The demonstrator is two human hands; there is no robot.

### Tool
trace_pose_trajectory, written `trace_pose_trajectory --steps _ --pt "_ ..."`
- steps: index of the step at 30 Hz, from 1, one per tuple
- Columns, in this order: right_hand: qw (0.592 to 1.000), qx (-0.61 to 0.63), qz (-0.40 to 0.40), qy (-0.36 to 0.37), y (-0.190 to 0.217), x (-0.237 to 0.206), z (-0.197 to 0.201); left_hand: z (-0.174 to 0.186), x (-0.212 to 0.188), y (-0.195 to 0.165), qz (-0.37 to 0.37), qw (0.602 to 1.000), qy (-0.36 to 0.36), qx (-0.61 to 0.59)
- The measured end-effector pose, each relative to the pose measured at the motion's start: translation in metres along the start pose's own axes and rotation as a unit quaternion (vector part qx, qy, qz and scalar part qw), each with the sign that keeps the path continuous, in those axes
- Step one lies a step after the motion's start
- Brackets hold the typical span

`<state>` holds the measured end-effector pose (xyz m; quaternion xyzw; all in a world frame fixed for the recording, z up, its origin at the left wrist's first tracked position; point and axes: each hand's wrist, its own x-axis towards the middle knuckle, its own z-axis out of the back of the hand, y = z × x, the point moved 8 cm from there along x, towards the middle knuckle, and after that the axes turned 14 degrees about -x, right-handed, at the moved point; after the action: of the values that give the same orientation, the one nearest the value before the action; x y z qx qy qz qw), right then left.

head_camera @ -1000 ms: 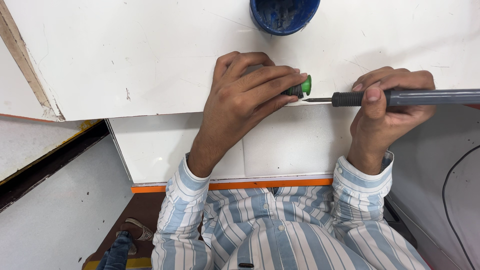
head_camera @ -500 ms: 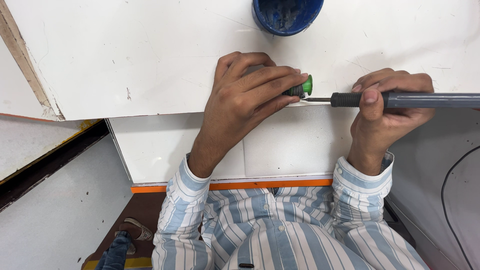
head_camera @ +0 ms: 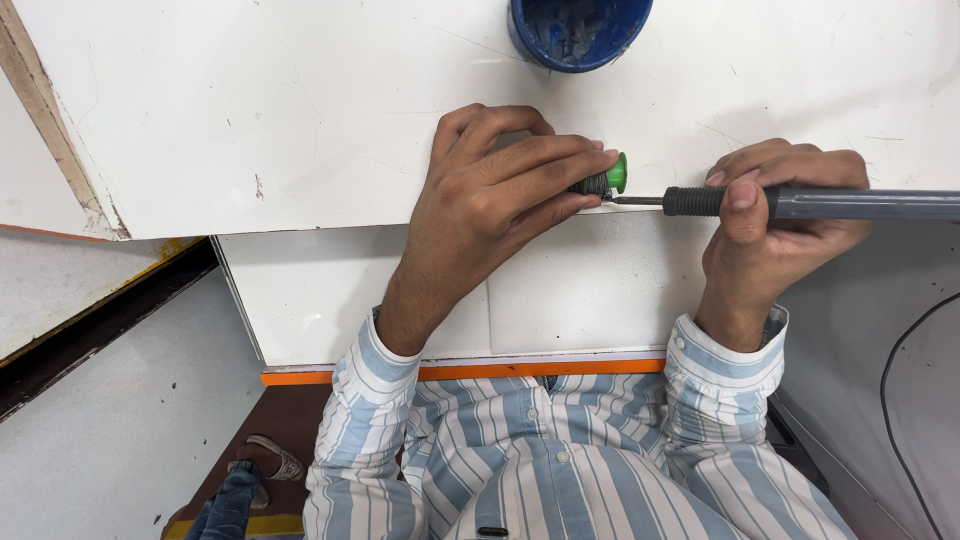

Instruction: The person uses a soldering iron to apply solder to a small blue circuit board held in the left hand. The person repeatedly touches the iron to various points on the board while feeding solder wire from a green spool. The board is rotated and repositioned several times during the process.

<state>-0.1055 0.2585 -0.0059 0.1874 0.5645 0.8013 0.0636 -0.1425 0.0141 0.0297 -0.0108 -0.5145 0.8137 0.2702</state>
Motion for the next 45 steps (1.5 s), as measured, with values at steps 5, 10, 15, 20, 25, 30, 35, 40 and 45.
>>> trace_pose_trajectory --steps 5,10,15,20,25,30,35,40,45 --pt "1.0 0.001 0.002 0.003 0.0007 -0.0011 -0.0003 -0.0003 0.0003 0.0002 -0.002 1.0 0.002 0.004" --pt "1.0 0.003 0.005 0.006 0.0009 -0.0026 -0.0004 -0.0007 -0.0015 0.0001 -0.004 1.0 0.001 0.006" --pt "1.0 0.002 0.006 0.005 0.001 -0.0031 -0.0002 -0.0009 -0.0015 -0.0005 -0.003 1.0 0.0 0.007" --pt "1.0 0.0 0.012 0.005 0.0013 -0.0021 -0.0005 -0.0007 -0.0014 -0.0004 -0.003 1.0 0.004 0.006" --pt "1.0 -0.001 0.01 0.003 0.0019 -0.0019 -0.0005 -0.0004 -0.0008 -0.0007 -0.003 1.0 0.001 0.0" --pt "1.0 0.001 0.008 0.004 0.0024 -0.0015 -0.0007 0.0004 -0.0006 -0.0008 0.002 1.0 0.002 -0.011" --pt "1.0 0.0 0.008 0.006 0.0021 -0.0017 -0.0008 0.0014 0.0001 -0.0008 0.0 1.0 0.001 -0.015" --pt "1.0 -0.003 0.012 0.009 0.003 -0.0038 -0.0001 0.0011 -0.0022 -0.002 -0.007 1.0 0.003 -0.012" --pt "1.0 -0.002 0.01 0.01 0.0049 -0.0069 -0.0008 0.0017 -0.0045 -0.0026 -0.009 1.0 0.007 -0.012"
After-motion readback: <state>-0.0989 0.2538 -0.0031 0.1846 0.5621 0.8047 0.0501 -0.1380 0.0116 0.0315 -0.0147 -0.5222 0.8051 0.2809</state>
